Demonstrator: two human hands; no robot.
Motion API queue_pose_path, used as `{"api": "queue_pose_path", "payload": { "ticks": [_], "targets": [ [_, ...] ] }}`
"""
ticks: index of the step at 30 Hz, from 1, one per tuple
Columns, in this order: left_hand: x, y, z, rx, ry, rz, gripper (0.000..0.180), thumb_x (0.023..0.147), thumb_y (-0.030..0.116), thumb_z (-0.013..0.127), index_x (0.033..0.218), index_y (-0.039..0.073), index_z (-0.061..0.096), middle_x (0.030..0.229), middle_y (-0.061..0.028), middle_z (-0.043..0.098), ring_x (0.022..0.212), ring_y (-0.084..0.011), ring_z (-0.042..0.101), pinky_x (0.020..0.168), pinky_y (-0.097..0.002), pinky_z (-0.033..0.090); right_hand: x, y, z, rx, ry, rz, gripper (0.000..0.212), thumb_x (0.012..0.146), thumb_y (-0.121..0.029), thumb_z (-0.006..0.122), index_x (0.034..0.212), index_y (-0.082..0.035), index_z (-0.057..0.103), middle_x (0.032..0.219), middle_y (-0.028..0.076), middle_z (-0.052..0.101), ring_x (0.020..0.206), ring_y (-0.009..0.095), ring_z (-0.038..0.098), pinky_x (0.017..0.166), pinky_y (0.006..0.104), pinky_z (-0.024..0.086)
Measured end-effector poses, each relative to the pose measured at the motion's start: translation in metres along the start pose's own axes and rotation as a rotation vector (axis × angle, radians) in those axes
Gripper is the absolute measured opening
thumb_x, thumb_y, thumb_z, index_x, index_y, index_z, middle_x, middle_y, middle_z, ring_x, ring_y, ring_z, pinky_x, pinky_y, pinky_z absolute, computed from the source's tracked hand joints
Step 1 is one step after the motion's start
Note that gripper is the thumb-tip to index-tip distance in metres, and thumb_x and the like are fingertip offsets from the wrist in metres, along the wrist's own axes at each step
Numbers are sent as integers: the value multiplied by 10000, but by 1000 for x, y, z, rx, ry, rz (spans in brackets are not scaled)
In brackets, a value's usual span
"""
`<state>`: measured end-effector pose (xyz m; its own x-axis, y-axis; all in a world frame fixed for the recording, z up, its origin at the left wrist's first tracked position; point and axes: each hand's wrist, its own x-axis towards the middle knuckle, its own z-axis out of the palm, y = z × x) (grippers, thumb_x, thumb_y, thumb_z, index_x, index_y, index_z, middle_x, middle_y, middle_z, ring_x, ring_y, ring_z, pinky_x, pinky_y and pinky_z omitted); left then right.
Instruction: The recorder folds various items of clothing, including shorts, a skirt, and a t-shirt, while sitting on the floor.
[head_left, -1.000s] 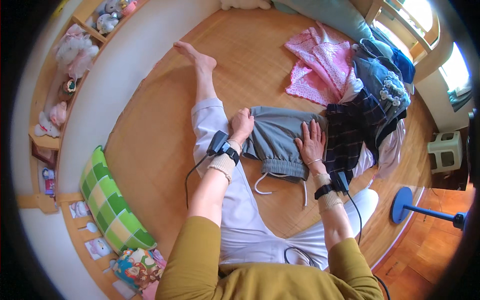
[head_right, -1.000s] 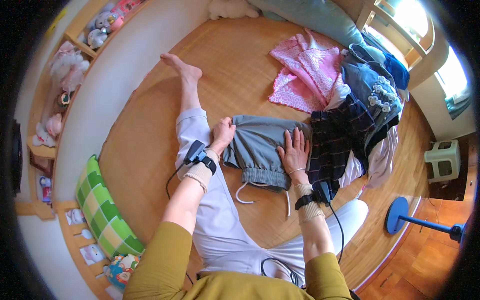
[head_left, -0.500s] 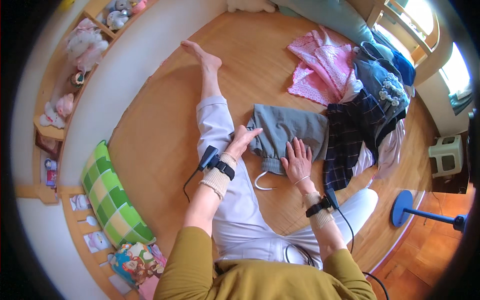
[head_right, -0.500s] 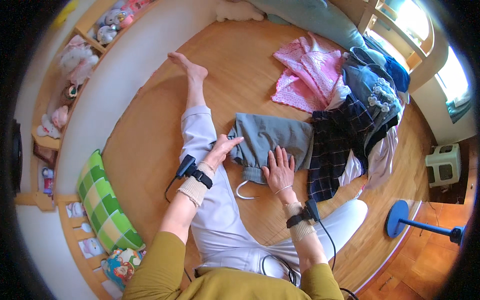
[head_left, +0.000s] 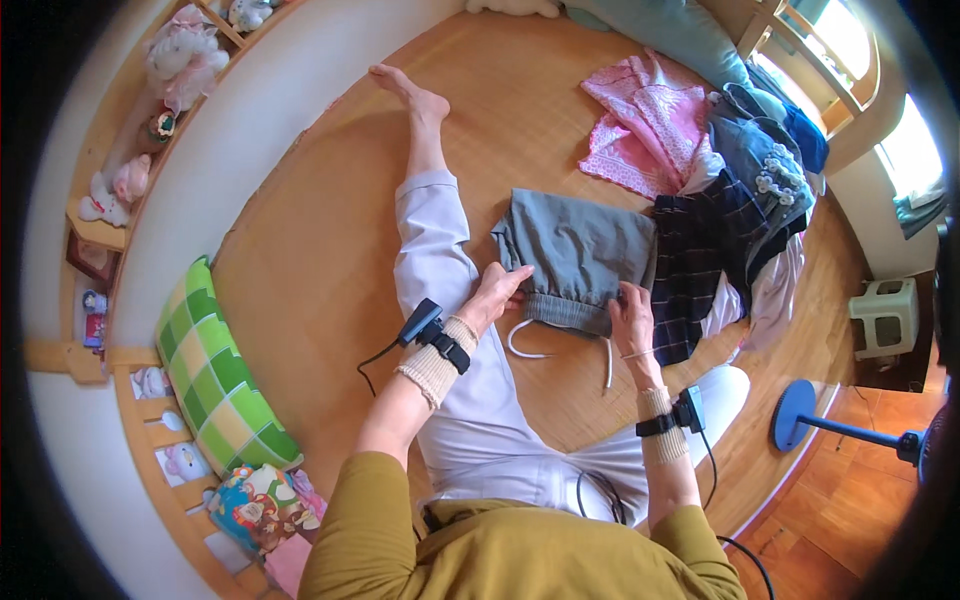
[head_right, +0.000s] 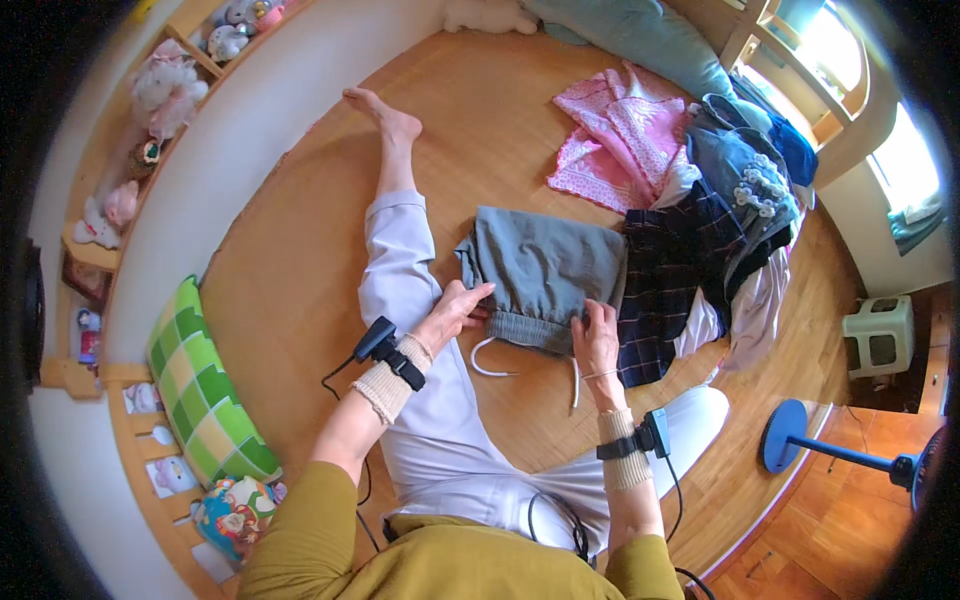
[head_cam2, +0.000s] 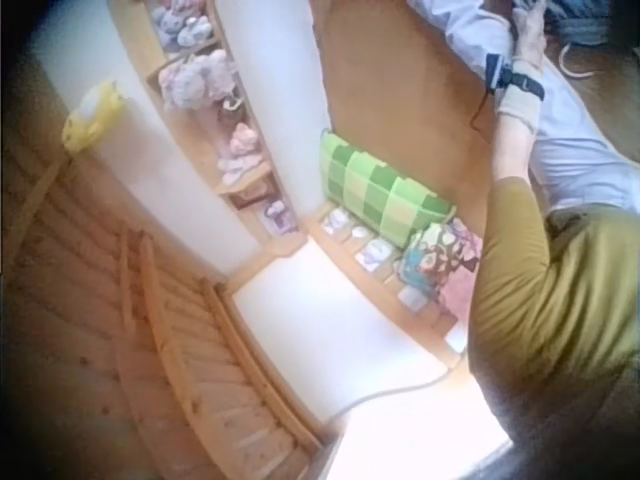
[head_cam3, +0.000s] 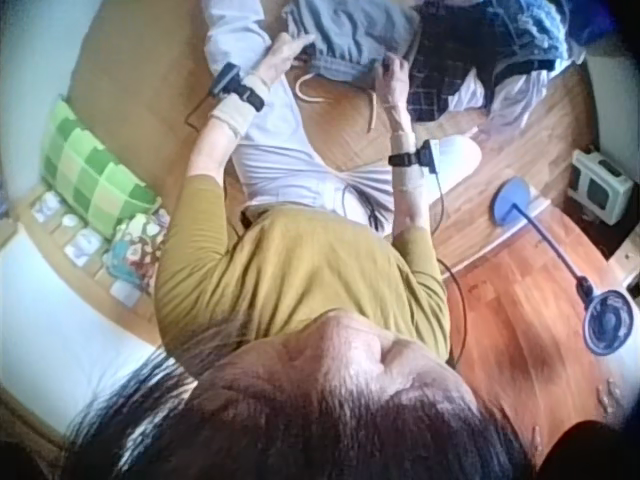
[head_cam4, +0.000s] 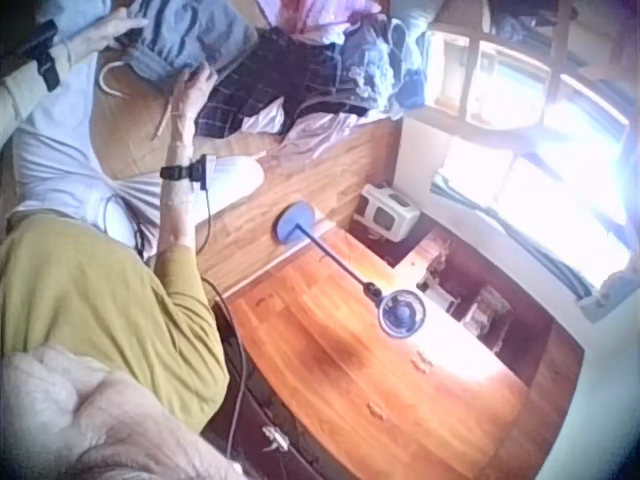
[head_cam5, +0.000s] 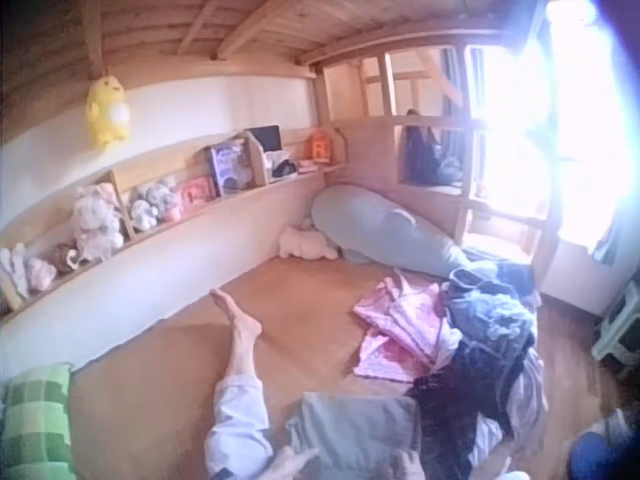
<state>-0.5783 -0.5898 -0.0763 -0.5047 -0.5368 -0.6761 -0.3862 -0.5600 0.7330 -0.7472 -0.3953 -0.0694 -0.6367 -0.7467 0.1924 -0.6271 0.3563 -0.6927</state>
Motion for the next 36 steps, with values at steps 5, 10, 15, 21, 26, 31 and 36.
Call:
{"api": "queue_pose_path", "payload": {
  "ticks": [5,10,15,21,26,31,36],
  "targets": [
    [-4,-16,10,263,238,165,477,753,343,699,968,-44,521,905,-160,585,774,-288,570,680,-405,466,-20,9,-7,-33,-145,246,359,802,-194,611,1082,4,506,951,216,545,879,381,551,764,418,457],
    [-55,-13,49,987,395,962,638,597,299,772,1056,12,436,1000,-153,454,979,-319,423,849,-420,358,-38,43,5,541,-334,789,378,828,-267,609,1057,23,532,848,129,640,694,211,627,565,315,489],
    [-65,-12,83,1206,112,1082,589,579,283,773,1041,49,493,1024,-109,458,1005,-283,434,845,-403,359,-21,24,-6,557,-264,600,361,839,-232,590,1103,12,555,776,38,597,621,85,543,536,224,456],
    [-20,-21,78,1015,76,1028,304,664,165,624,958,91,605,912,-75,555,914,-257,514,766,-405,420,-32,36,-9,349,-185,366,274,814,-197,602,1038,-41,577,789,89,595,667,191,592,582,296,483],
    [18,-5,55,115,-84,490,254,843,167,505,987,-12,613,882,-78,652,815,-137,572,739,-292,450,-59,16,-3,-372,-211,30,188,747,-209,614,815,-48,542,855,184,543,767,380,584,653,432,489],
    [12,32,44,-326,-227,331,225,853,151,519,1018,11,578,904,-23,606,776,-120,564,730,-279,469,-47,19,-6,-83,-264,241,148,724,-141,616,802,-42,538,841,179,537,783,370,573,643,448,473],
    [19,33,32,-445,-259,263,223,847,130,524,1025,4,573,920,-47,616,804,-150,590,749,-280,485,-22,-34,-6,-150,-77,102,196,698,-120,646,860,-75,547,890,141,523,862,335,541,695,419,459]
  ]
}}
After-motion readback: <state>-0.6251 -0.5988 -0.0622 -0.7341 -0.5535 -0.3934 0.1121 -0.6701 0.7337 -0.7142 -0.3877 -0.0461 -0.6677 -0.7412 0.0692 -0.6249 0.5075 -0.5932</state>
